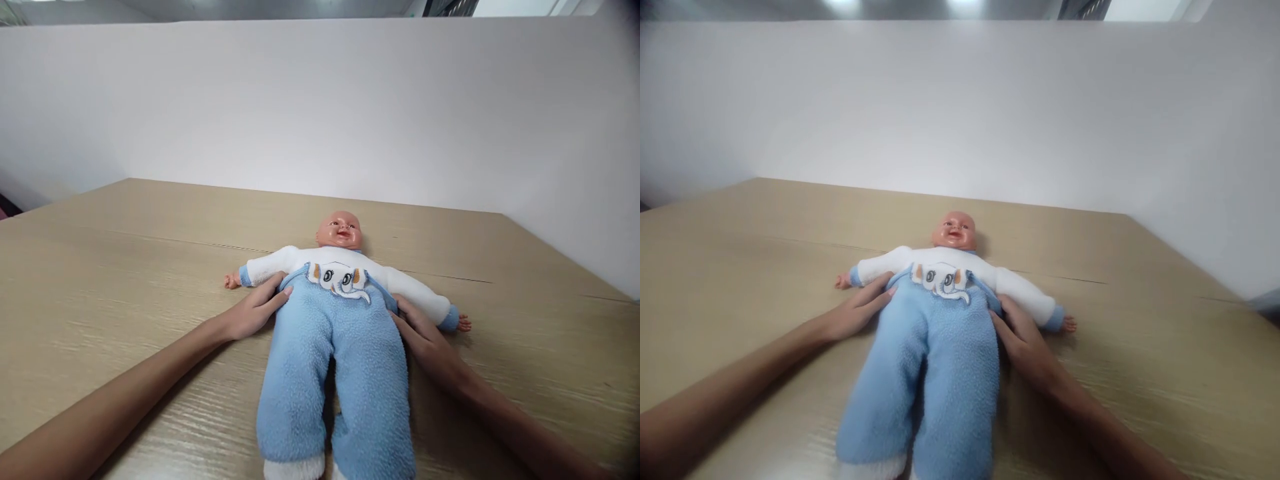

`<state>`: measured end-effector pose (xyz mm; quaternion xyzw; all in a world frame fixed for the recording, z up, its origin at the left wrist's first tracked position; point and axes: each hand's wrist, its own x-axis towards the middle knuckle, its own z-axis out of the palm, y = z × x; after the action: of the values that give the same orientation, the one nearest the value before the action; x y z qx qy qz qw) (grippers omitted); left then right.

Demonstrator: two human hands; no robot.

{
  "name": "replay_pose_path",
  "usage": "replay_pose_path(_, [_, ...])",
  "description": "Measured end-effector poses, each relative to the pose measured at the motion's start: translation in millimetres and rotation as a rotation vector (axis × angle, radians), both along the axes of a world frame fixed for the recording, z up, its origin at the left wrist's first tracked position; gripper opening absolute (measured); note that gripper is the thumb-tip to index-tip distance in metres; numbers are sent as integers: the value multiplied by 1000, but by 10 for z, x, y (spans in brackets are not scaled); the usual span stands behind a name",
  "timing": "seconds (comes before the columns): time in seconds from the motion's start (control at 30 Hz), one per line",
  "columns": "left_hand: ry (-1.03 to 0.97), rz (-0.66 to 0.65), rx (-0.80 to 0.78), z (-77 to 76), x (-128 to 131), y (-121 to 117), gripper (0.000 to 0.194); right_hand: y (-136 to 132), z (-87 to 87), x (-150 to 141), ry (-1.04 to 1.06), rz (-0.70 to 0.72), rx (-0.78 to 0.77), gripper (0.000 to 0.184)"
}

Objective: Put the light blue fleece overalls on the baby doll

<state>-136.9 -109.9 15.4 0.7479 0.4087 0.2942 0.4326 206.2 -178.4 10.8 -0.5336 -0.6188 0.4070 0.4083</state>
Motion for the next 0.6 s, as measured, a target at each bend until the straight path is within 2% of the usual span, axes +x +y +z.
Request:
replay_pose_path(0.13, [-344,105,-193,-128,173,-29,47,22,-34,-206,499,-137,-239,33])
replay_pose_path(0.2, [-550,177,-317,-205,269,-41,52,46,-58,-278,637,-176,-274,35])
replay_pose_path(0.27, [-663,246,-389,-260,340,-50,55,74,-84,-303,655,-178,-257,34])
replay_pose_path(0.37, [-695,269,-404,-286,376,-44,57,118,-132,-261,606,-152,-212,34])
replay_pose_path(0.5, [-646,155,-372,-240,325,22,53,153,-202,-157,497,-146,-152,39])
replay_pose_path(0.6, [-543,49,-277,-169,253,95,45,158,-243,-102,431,-140,-133,39])
